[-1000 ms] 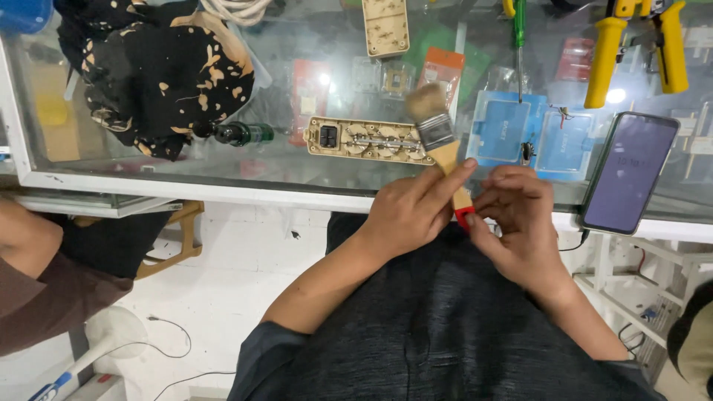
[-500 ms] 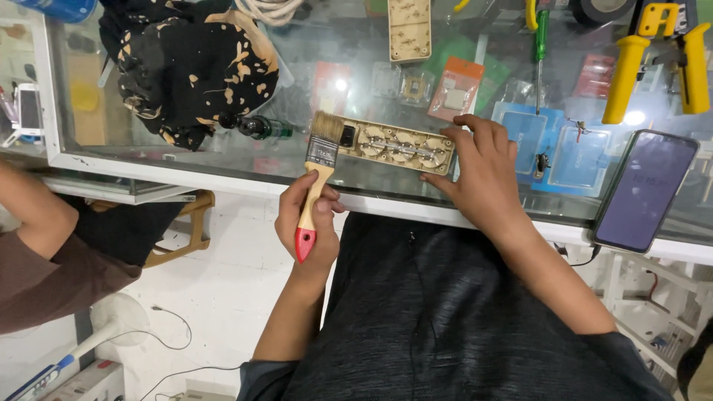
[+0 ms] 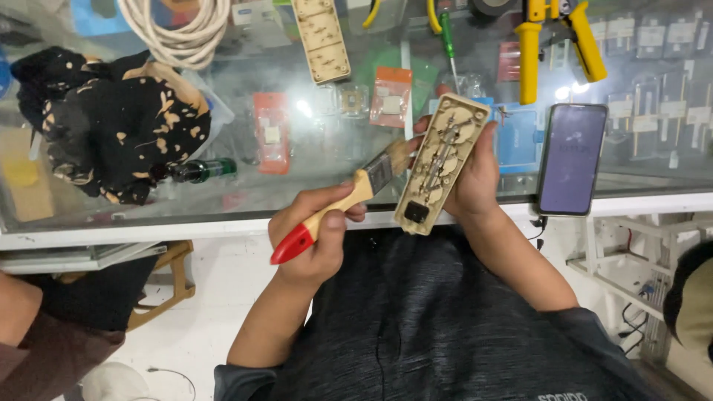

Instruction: The person strips insulation from copper wires using pliers, then inserts the wires into a beige electrical socket housing. Finally, the person uses a small brush to clean the interior of the socket.

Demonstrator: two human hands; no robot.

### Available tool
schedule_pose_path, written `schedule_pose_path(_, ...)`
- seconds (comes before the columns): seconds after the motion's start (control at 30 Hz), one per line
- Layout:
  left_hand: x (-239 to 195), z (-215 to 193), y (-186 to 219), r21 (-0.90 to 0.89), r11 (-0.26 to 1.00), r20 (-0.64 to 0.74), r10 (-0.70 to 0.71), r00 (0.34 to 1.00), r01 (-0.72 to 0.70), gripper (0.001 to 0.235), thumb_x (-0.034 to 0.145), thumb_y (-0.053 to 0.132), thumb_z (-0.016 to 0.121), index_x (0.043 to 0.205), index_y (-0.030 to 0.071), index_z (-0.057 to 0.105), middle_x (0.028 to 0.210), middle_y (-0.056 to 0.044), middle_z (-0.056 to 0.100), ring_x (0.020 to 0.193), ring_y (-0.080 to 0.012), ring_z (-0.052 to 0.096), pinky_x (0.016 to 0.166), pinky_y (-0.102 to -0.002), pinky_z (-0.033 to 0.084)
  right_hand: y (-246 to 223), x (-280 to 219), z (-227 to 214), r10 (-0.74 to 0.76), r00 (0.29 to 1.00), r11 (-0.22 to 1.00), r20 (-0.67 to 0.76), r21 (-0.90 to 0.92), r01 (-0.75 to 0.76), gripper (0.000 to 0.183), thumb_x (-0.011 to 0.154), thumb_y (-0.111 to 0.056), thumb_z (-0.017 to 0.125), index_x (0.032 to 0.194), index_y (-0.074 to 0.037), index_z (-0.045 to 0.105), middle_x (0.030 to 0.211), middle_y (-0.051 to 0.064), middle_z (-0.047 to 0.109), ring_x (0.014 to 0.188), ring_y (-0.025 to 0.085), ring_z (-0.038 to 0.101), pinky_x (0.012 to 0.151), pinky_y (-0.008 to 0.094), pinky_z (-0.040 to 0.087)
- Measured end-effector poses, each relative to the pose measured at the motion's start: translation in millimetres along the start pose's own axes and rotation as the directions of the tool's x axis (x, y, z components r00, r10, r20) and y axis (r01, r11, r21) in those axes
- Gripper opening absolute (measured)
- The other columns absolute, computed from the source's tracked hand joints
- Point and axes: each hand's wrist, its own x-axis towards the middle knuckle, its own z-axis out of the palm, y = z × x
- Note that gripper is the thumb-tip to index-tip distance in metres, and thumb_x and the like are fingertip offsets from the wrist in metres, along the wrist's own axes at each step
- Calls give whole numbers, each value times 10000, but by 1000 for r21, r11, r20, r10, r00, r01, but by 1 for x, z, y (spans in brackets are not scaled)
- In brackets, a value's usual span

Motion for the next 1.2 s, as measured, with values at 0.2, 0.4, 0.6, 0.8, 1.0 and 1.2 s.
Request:
schedule_pose_path(0.2, 34, 36, 3, 209, 968, 182, 104, 978, -142, 197, 958, 223, 654, 983, 78, 785, 674, -107, 741, 544, -238, 692, 542, -317, 595, -8, -2, 1, 227, 974, 970, -3, 93, -226, 902, 974, -700, 309, 1629, -80, 311, 1157, 211, 675, 1002, 316, 749, 771, 546, 682)
schedule_pose_path(0.4, 38, 54, -8, 284, 952, 119, 83, 990, -114, 188, 1012, 188, 593, 940, 74, 724, 641, -116, 706, 516, -205, 657, 523, -308, 562, 3, -6, -8, 178, 983, 980, 50, -97, -172, 834, 1029, -648, 238, 1597, -45, 336, 1255, 307, 656, 1035, 374, 748, 780, 521, 688)
schedule_pose_path(0.6, 31, 43, -22, 135, 981, 140, -160, 977, 141, 239, 985, 138, 541, 835, 55, 707, 479, -72, 622, 450, -153, 585, 464, -328, 500, 4, -7, 1, 279, 960, 959, 13, -62, -278, 853, 1027, -646, 196, 1592, -24, 343, 1258, 259, 675, 981, 344, 767, 698, 507, 687)
schedule_pose_path(0.8, 13, 35, -16, 201, 976, 150, -118, 982, 87, 251, 1009, 186, 565, 862, 68, 730, 492, -91, 633, 440, -193, 617, 466, -316, 514, -11, 4, 8, 252, 963, 967, -96, -5, -254, 842, 1007, -649, 286, 1496, 11, 470, 1207, 268, 695, 876, 382, 774, 624, 526, 674)
schedule_pose_path(1.0, 10, 44, -7, 152, 980, 135, -152, 979, 131, 212, 994, 184, 581, 903, 84, 743, 597, -80, 704, 552, -175, 692, 561, -291, 573, -29, 13, 23, 178, 970, 984, -167, -1, -181, 780, 979, -654, 302, 1338, -15, 567, 1200, 235, 722, 855, 376, 786, 657, 481, 701)
schedule_pose_path(1.2, 0, 38, -6, 160, 954, 202, -284, 937, 255, 260, 969, 207, 559, 800, 99, 723, 464, -53, 620, 432, -188, 622, 470, -316, 521, -32, 19, 12, 194, 950, 981, -245, 32, -192, 841, 903, -717, 336, 1252, -6, 618, 1200, 228, 724, 817, 395, 782, 626, 493, 701)
